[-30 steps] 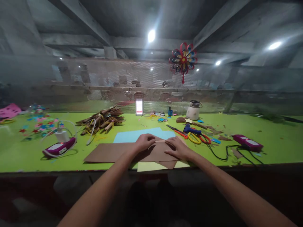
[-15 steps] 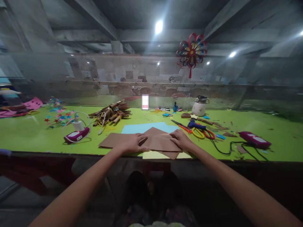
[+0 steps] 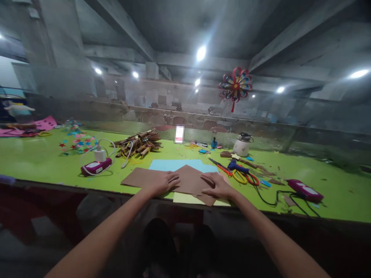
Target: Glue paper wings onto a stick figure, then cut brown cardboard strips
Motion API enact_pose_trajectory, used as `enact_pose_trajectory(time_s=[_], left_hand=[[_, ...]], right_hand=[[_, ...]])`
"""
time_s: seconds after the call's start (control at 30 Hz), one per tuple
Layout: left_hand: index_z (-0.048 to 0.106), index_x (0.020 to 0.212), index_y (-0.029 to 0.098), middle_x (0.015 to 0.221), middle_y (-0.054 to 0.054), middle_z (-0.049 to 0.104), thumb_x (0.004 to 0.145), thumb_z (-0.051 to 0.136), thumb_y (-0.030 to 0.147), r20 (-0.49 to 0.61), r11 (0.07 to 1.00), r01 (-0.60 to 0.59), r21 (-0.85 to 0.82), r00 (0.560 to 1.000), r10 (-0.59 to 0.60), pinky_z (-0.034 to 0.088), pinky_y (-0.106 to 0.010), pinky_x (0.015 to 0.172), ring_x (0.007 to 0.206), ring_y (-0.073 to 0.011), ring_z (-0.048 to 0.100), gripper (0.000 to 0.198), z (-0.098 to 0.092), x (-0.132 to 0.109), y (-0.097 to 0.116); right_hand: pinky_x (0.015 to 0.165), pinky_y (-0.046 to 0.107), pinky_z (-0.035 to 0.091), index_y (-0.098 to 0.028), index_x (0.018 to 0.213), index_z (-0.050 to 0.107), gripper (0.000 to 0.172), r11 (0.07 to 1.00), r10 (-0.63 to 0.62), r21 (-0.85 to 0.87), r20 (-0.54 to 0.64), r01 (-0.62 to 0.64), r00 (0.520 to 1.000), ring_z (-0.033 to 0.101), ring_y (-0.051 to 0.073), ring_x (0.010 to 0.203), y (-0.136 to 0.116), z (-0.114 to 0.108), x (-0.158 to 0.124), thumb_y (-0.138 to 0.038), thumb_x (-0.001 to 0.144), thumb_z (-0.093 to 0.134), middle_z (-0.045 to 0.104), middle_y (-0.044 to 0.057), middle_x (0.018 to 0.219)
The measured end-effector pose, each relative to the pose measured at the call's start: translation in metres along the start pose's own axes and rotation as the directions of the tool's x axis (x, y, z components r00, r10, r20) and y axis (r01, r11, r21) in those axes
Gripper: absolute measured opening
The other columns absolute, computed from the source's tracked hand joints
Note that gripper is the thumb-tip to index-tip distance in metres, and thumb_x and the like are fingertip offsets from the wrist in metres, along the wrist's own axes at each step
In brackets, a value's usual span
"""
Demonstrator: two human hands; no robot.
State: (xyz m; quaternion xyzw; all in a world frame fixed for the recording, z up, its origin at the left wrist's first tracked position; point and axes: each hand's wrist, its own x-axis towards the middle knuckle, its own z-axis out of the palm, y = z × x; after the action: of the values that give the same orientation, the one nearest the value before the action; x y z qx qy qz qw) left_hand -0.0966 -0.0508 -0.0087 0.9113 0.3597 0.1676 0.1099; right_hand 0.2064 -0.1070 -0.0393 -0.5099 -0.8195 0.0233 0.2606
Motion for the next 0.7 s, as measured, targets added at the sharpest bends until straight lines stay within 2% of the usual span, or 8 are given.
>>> enact_pose_trajectory(time_s=[0.1,0.23,0.37,0.47,0.53,0.63,0.7], left_hand=[[0.047,0.129,0.019,0.134,-0.013,0.046,0.088,0.035,0.053,-0.071,0.999,0.047,0.013,0.996,-0.046,0.035,-0.034,0.098,0.116,-0.0244,0.047,0.055,0.004,0.000,-0.006],[0.056,0.120,0.019,0.120,-0.015,0.054,0.085,0.036,0.056,-0.109,0.979,0.117,0.166,0.989,-0.099,0.036,-0.038,0.094,0.112,-0.0277,0.048,0.054,0.007,-0.001,-0.008],[0.059,0.114,0.018,0.107,-0.016,0.056,0.082,0.035,0.060,-0.063,0.951,0.129,0.282,0.991,-0.115,0.038,-0.040,0.088,0.103,-0.0300,0.050,0.058,-0.004,0.003,-0.005],[0.061,0.109,0.018,0.101,-0.014,0.054,0.074,0.047,0.064,-0.006,0.943,0.118,0.311,0.992,-0.123,0.041,-0.038,0.080,0.092,-0.0288,0.052,0.060,-0.018,0.009,-0.006],[0.064,0.100,0.016,0.097,-0.013,0.053,0.072,0.053,0.060,-0.005,0.952,0.090,0.294,0.996,-0.093,0.041,-0.035,0.078,0.090,-0.0272,0.051,0.054,-0.025,0.014,-0.009],[0.065,0.082,0.015,0.091,-0.011,0.051,0.078,0.051,0.048,-0.068,0.969,0.016,0.246,0.998,0.000,0.039,-0.033,0.079,0.089,-0.0239,0.049,0.036,-0.026,0.019,-0.015],[0.063,0.076,0.015,0.089,-0.010,0.051,0.082,0.049,0.042,-0.099,0.977,-0.025,0.213,0.994,0.047,0.039,-0.032,0.078,0.087,-0.0217,0.048,0.031,-0.025,0.022,-0.017]], right_hand=[[0.094,0.044,0.037,-0.024,0.123,0.055,0.052,0.999,0.012,-0.036,-0.008,-0.012,1.000,0.050,0.026,0.109,0.001,0.002,0.001,-0.050,0.079,0.057,0.058,0.009,0.120],[0.089,0.041,0.041,-0.020,0.114,0.062,0.044,0.998,0.054,-0.025,-0.044,-0.055,0.998,0.054,0.026,0.102,0.008,0.005,0.005,-0.046,0.080,0.058,0.062,0.010,0.112],[0.086,0.040,0.043,-0.015,0.115,0.061,0.051,0.996,0.084,-0.008,-0.069,-0.085,0.994,0.057,0.027,0.099,0.013,0.006,0.008,-0.048,0.075,0.061,0.064,0.012,0.108],[0.089,0.041,0.042,-0.016,0.117,0.059,0.054,0.995,0.095,-0.005,-0.082,-0.095,0.992,0.055,0.027,0.103,0.013,0.008,0.008,-0.048,0.074,0.062,0.063,0.012,0.112],[0.093,0.043,0.039,-0.018,0.119,0.058,0.055,0.995,0.103,-0.006,-0.100,-0.104,0.990,0.053,0.028,0.107,0.013,0.010,0.007,-0.047,0.073,0.062,0.061,0.012,0.116],[0.096,0.045,0.036,-0.018,0.121,0.057,0.055,0.992,0.125,-0.010,-0.143,-0.128,0.982,0.049,0.029,0.112,0.014,0.012,0.004,-0.046,0.074,0.061,0.058,0.012,0.120],[0.096,0.045,0.035,-0.018,0.122,0.056,0.053,0.989,0.142,-0.013,-0.178,-0.146,0.974,0.048,0.028,0.112,0.015,0.010,0.003,-0.045,0.075,0.059,0.058,0.012,0.120]])
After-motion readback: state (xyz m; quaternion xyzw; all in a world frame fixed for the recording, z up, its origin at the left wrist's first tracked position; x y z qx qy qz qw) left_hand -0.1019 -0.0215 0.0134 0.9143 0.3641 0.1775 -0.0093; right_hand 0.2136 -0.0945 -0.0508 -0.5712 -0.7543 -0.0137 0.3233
